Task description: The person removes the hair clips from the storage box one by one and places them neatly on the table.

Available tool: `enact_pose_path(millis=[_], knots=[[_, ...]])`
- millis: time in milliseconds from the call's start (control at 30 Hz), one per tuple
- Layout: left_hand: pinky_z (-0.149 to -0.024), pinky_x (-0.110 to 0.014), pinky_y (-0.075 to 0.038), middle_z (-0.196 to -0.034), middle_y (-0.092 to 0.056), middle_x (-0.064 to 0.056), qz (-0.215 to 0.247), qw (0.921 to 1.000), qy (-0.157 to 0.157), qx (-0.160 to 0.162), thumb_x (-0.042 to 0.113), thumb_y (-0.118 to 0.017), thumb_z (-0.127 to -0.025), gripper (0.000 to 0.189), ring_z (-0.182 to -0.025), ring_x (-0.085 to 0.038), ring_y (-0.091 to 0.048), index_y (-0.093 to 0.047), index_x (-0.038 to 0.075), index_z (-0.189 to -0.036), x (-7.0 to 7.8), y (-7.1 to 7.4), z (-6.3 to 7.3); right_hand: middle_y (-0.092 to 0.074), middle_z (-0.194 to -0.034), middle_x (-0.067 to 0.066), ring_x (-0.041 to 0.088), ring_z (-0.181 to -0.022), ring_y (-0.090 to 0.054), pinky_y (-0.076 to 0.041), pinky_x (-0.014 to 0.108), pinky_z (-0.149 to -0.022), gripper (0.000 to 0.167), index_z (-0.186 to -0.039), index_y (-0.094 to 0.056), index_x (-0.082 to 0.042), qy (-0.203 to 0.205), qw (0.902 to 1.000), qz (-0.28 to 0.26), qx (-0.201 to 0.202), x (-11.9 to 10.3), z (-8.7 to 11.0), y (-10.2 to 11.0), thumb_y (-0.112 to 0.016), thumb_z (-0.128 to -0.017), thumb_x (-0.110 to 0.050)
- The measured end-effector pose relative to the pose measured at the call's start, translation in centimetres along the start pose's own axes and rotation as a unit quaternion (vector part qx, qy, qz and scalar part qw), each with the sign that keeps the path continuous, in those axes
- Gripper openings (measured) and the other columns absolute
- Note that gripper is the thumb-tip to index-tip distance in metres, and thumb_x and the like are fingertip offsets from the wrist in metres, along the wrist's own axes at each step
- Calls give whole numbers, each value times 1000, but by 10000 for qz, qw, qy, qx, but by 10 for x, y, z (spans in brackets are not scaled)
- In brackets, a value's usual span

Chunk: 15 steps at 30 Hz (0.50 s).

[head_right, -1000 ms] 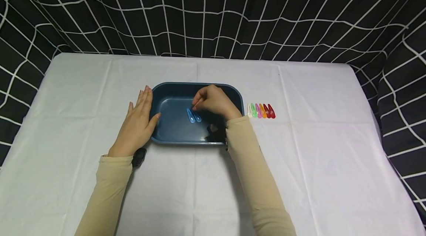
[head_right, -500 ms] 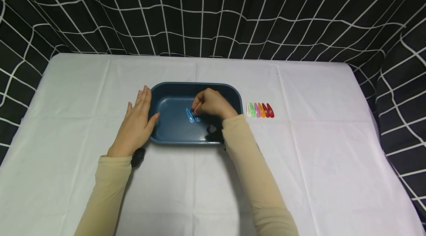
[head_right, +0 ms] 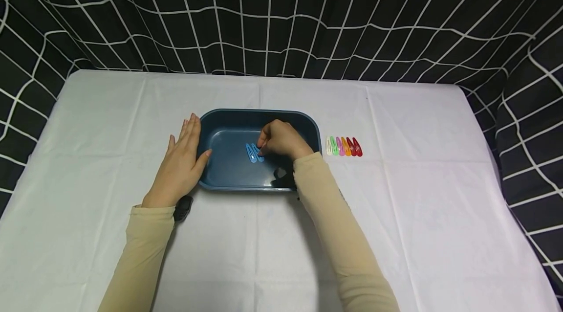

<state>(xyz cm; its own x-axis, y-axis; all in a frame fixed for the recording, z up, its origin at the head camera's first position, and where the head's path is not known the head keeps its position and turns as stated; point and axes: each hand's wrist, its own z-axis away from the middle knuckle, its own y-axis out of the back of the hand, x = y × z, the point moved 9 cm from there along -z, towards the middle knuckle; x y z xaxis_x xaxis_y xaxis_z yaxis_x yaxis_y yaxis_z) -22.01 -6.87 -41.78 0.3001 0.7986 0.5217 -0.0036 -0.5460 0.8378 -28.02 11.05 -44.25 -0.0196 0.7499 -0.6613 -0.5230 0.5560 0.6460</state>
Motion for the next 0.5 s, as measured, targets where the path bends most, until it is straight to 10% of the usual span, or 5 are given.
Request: enact_pose_path(millis=[500], knots=[[-107, -62, -12, -155, -11, -16, -20, 10000, 29, -5, 25, -53, -96, 69, -143, -31, -11, -17, -5, -148, -2, 1, 2, -65, -73, 2, 14, -68, -54, -46, 29, -68, 14, -77, -67, -5, 124, 9982, 590, -66, -3, -6, -8, -80, -73, -7]])
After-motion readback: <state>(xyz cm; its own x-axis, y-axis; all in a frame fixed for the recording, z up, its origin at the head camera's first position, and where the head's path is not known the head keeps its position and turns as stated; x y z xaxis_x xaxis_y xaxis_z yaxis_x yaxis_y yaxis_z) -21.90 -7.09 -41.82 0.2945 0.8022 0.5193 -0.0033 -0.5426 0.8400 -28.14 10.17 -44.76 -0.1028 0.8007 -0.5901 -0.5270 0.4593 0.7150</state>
